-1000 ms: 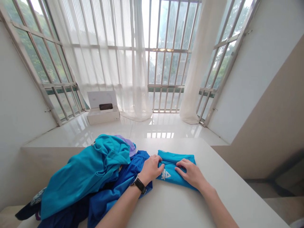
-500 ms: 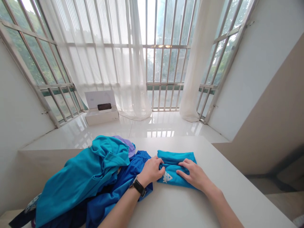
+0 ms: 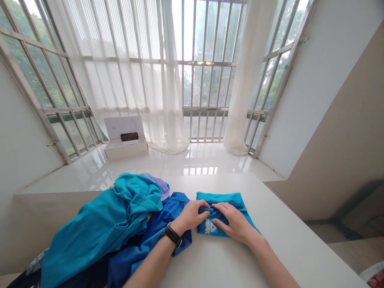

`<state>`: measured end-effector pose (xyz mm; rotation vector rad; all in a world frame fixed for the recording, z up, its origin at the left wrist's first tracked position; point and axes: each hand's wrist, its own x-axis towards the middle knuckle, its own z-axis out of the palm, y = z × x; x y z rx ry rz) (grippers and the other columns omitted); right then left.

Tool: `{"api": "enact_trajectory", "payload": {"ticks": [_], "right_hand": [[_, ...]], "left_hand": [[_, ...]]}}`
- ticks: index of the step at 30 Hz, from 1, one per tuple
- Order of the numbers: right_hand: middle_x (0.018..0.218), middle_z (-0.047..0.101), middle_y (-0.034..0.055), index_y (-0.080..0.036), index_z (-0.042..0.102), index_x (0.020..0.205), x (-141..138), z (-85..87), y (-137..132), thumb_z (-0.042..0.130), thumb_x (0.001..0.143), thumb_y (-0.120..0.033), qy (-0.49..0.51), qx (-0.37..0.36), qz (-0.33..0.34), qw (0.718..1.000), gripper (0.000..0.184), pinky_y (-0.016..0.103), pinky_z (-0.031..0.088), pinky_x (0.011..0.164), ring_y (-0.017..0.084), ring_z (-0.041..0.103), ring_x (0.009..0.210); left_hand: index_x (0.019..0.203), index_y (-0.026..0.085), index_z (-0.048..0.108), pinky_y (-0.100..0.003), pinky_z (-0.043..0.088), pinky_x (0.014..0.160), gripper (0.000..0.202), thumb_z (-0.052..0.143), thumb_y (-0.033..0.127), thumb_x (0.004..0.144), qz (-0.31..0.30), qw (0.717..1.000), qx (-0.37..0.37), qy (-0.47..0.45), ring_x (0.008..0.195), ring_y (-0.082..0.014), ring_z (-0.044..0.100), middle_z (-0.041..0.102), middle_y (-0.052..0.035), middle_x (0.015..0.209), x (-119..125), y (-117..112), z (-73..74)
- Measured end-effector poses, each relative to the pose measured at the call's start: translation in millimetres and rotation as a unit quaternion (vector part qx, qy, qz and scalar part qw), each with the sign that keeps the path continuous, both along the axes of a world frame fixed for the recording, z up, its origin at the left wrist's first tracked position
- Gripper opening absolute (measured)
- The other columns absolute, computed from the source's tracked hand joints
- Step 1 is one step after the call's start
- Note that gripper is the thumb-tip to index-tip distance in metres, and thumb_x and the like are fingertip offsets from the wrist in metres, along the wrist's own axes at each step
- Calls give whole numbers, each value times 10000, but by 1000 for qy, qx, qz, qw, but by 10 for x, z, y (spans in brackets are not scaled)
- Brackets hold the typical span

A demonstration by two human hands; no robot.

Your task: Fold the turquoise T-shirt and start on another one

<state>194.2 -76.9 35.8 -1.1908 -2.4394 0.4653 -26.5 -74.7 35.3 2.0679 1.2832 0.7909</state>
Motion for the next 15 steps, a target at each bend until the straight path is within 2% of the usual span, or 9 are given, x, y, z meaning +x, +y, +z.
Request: {"api": "enact_trajectory", "payload": {"ticks": [3,5,7,9,12,15], "right_hand": [[1291,630,93,-225,546,1330,-41,15,-14,529,932,-475,-8,2,7,1000,471,401,444,1034,250,552,1192],[1139,677,82,-226,627,1183,-28,31,-9,513,940,-461,-30,9,-1,1000,357,402,475,951,249,595,1064],[974,684,69,-220,665,965,22,49,9,491,947,-466,-56,14,-18,998,302,393,486,856,242,607,933],[894,668,65,-214,632,815,99,67,34,473,948,-493,-73,17,-33,997,348,379,478,798,237,599,872],[844,650,54,-219,568,733,231,95,64,446,947,-544,-72,8,-49,996,408,351,458,749,221,588,819],[763,630,22,-230,513,716,332,124,70,414,940,-602,-52,-32,-76,995,445,318,430,672,188,570,716]], "left_hand": [[967,201,716,-227,432,658,189,601,233,821,-45,999,-5,-25,701,-135,580,712,6,852,-12,-14,53],[947,187,711,-223,412,608,183,595,225,811,-51,998,-10,-25,657,-125,546,687,10,798,-25,-20,77],[920,174,704,-223,402,589,177,584,211,795,-42,999,-13,-23,647,-125,534,671,7,774,-37,-17,85],[888,168,696,-223,413,602,166,568,196,785,-27,999,-16,-22,673,-133,550,672,-1,785,-45,-4,80],[868,170,680,-228,432,625,150,551,212,803,4,1000,-23,-18,704,-147,575,676,-11,794,-52,19,58],[884,170,668,-234,436,625,160,542,252,833,19,999,-28,-15,710,-154,588,679,-20,804,-62,31,37]]}}
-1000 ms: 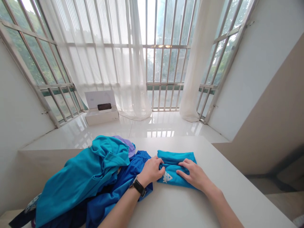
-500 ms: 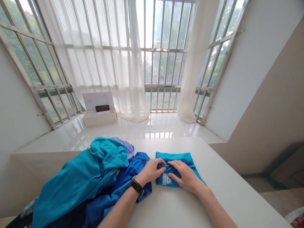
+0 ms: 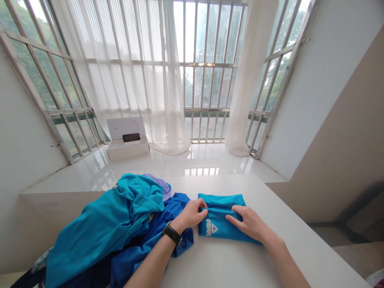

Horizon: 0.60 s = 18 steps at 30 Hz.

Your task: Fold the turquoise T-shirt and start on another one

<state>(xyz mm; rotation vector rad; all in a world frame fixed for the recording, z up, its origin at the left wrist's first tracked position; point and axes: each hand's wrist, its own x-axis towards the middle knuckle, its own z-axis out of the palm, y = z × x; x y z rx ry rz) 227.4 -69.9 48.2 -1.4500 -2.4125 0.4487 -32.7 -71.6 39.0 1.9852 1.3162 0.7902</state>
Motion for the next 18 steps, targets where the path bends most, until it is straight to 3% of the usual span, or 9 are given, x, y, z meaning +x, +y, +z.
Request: {"api": "enact_trajectory", "payload": {"ticks": [6,10,18], "right_hand": [[775,661,4,-243,542,774,113,17,27,416,929,-610,44,-49,-37,997,418,305,426,686,191,603,735],[777,674,20,-238,548,709,174,-18,62,379,940,-594,36,-77,-56,995,457,318,434,706,203,616,747],[698,598,-15,-251,496,711,98,-71,54,335,956,-573,91,-51,-53,993,436,306,431,657,178,565,678]], "left_hand": [[877,168,657,-248,431,601,192,534,313,852,22,999,-28,13,665,-166,608,656,-14,731,-28,6,-18],[897,164,660,-244,410,560,206,510,301,863,17,998,-59,20,580,-155,592,622,5,657,-30,2,-8],[872,167,673,-261,421,630,212,522,315,873,39,997,-32,54,721,-177,596,665,-32,788,-29,7,20]]}}
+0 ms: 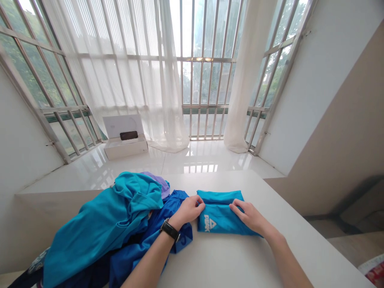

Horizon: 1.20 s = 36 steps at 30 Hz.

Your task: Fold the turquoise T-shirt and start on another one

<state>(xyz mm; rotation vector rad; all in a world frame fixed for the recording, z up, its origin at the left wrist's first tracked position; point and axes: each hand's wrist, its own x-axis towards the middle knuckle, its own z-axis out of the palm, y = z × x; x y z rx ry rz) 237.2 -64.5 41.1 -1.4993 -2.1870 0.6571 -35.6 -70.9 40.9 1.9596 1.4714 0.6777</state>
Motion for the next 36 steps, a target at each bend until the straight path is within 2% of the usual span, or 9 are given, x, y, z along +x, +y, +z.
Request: {"api": "enact_trajectory", "payload": {"ticks": [4,8,13,16,20,26,29,33,36], "right_hand": [[707,619,-5,-252,514,727,26,-70,39,351,945,-575,-5,-15,-3,1000,422,325,451,681,194,586,700],[838,690,22,-253,577,849,65,-77,55,398,928,-566,5,-35,12,999,369,343,481,741,214,628,789],[907,706,34,-243,604,873,78,-56,43,426,914,-551,4,-56,21,998,358,341,485,784,219,638,854],[837,696,43,-226,607,758,82,-71,45,419,904,-567,-20,-62,13,998,416,336,471,741,221,624,813],[716,652,31,-217,567,625,87,-90,49,396,898,-561,-48,-60,6,997,472,322,440,673,201,586,708],[747,667,25,-217,614,655,122,-93,35,506,850,-543,-68,-69,-1,995,395,295,427,644,191,586,717],[764,677,29,-217,622,678,132,-103,33,523,841,-540,-71,-70,-13,995,375,296,427,642,197,598,729],[782,686,36,-217,619,698,138,-127,33,503,858,-529,-80,-68,-6,994,370,304,433,662,201,610,749],[797,688,38,-220,607,705,143,-137,34,488,870,-524,-88,-72,-6,994,366,308,434,674,204,618,762]], "left_hand": [[885,168,623,-231,447,548,178,544,327,866,12,995,-69,-67,603,-143,572,588,9,692,15,-1,2],[921,183,557,-200,436,449,163,569,335,866,11,982,-144,-119,504,-115,560,547,40,679,21,-13,4],[902,190,530,-207,412,423,79,538,259,865,-1,989,-125,-84,480,-122,558,562,39,673,-2,-29,-37],[881,189,543,-212,413,426,67,546,247,846,-2,992,-108,-66,480,-135,571,573,36,640,-11,-26,-66],[827,183,550,-192,413,408,64,581,238,815,3,990,-123,-66,473,-134,585,553,42,582,-8,-23,-62],[792,184,528,-204,437,388,64,574,226,801,4,989,-130,-72,475,-151,604,565,30,587,-16,-20,-46],[870,186,524,-219,458,410,139,605,277,803,-6,984,-157,-83,491,-167,618,574,37,568,-53,-21,-23],[1038,181,494,-244,482,453,427,723,383,740,-36,975,-198,-89,540,-187,640,617,31,634,-102,-44,72],[1039,183,493,-236,450,456,462,755,369,707,-52,974,-201,-92,543,-172,615,595,45,651,-106,-48,103]]}}
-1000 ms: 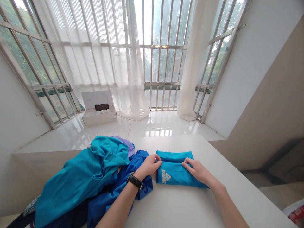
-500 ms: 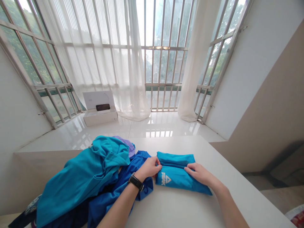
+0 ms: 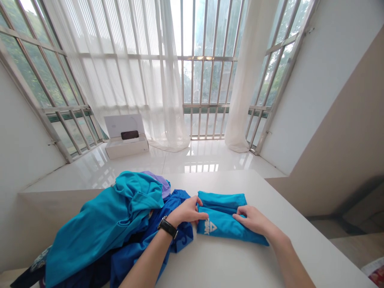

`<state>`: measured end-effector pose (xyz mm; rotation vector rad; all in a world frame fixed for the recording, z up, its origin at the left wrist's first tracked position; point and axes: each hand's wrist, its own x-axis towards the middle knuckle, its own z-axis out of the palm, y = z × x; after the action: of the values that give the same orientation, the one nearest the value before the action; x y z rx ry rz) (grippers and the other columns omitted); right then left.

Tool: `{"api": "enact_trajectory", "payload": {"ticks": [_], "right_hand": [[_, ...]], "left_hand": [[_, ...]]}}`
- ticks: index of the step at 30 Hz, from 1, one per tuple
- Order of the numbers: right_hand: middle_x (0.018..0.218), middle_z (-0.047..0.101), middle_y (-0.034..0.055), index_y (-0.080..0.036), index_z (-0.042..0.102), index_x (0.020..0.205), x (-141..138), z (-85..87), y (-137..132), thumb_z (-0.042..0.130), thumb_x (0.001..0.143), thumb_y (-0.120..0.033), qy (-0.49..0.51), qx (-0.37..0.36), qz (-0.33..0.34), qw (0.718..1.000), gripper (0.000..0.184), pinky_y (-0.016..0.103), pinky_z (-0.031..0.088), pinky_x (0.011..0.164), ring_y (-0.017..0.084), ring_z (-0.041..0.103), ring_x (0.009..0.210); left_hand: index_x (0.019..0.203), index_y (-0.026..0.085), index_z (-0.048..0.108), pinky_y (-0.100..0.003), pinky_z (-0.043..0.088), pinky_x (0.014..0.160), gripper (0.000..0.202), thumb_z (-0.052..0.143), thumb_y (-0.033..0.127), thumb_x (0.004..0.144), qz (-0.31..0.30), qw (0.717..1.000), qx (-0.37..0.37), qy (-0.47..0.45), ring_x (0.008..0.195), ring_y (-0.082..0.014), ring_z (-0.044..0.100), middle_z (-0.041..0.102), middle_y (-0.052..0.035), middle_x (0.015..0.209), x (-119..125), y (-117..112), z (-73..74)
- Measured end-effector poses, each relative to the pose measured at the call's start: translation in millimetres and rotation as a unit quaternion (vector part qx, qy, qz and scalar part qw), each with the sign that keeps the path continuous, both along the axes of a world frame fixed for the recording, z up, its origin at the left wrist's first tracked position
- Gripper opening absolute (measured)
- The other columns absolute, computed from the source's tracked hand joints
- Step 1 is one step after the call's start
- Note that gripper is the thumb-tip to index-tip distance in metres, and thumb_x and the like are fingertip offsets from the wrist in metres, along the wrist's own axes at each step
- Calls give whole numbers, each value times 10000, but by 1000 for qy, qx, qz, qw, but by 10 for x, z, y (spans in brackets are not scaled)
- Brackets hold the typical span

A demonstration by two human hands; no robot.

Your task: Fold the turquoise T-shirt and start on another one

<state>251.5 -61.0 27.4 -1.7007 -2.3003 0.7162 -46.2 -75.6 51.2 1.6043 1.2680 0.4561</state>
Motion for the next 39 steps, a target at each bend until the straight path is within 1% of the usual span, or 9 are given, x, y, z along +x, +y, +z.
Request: {"api": "enact_trajectory", "payload": {"ticks": [3,5,9,11,15,19,27,36,39], "right_hand": [[820,697,43,-225,600,706,-17,2,8,474,880,-513,-3,2,-12,1000,359,312,429,687,211,630,785],[839,704,51,-229,593,721,-51,9,17,436,901,-518,-12,9,-40,999,375,315,421,688,221,638,806],[877,711,65,-243,581,800,-150,20,30,381,933,-516,-57,25,-119,991,364,313,398,666,245,649,847],[888,714,66,-250,577,824,-185,16,31,378,939,-499,-68,28,-136,988,339,310,388,661,251,653,859],[866,714,63,-250,554,806,-190,-10,36,367,946,-477,-48,26,-129,990,325,307,387,664,246,654,846],[829,702,49,-249,523,778,-162,-38,51,359,943,-465,-36,25,-118,992,317,302,399,671,228,647,812],[786,666,30,-243,495,707,-84,-55,67,384,905,-504,41,29,-68,996,346,309,432,715,209,631,785],[795,687,39,-245,534,764,-21,-27,43,484,855,-513,-7,49,-99,994,287,307,408,656,220,630,766],[787,678,25,-251,516,766,-23,22,13,536,832,-493,-26,78,-119,989,252,300,392,619,210,617,740]], "left_hand": [[1000,198,480,-220,379,439,350,693,332,757,18,1000,9,2,497,-136,532,498,92,587,28,27,-60],[978,206,480,-218,357,467,274,650,326,798,41,997,58,15,517,-129,511,465,97,579,56,48,-123],[991,215,510,-239,378,575,195,597,329,859,94,973,190,87,661,-161,582,555,52,660,116,55,-182],[1010,225,526,-252,384,605,174,574,323,875,110,962,218,126,718,-181,613,617,27,729,135,42,-170],[1048,227,533,-252,424,648,189,555,314,881,112,969,194,104,754,-188,653,672,8,798,150,18,-141],[1175,207,492,-249,442,607,298,502,329,904,83,985,145,50,548,-164,627,600,64,609,187,4,-174],[1065,202,553,-239,395,563,221,520,313,877,104,980,151,76,585,-164,634,576,60,603,213,-2,-157],[1019,211,576,-250,391,588,211,576,334,847,76,957,188,206,720,-197,628,635,4,722,137,-34,-105],[1086,201,552,-278,444,677,261,601,318,858,72,927,280,239,828,-222,639,662,-35,876,156,-56,-73]]}}
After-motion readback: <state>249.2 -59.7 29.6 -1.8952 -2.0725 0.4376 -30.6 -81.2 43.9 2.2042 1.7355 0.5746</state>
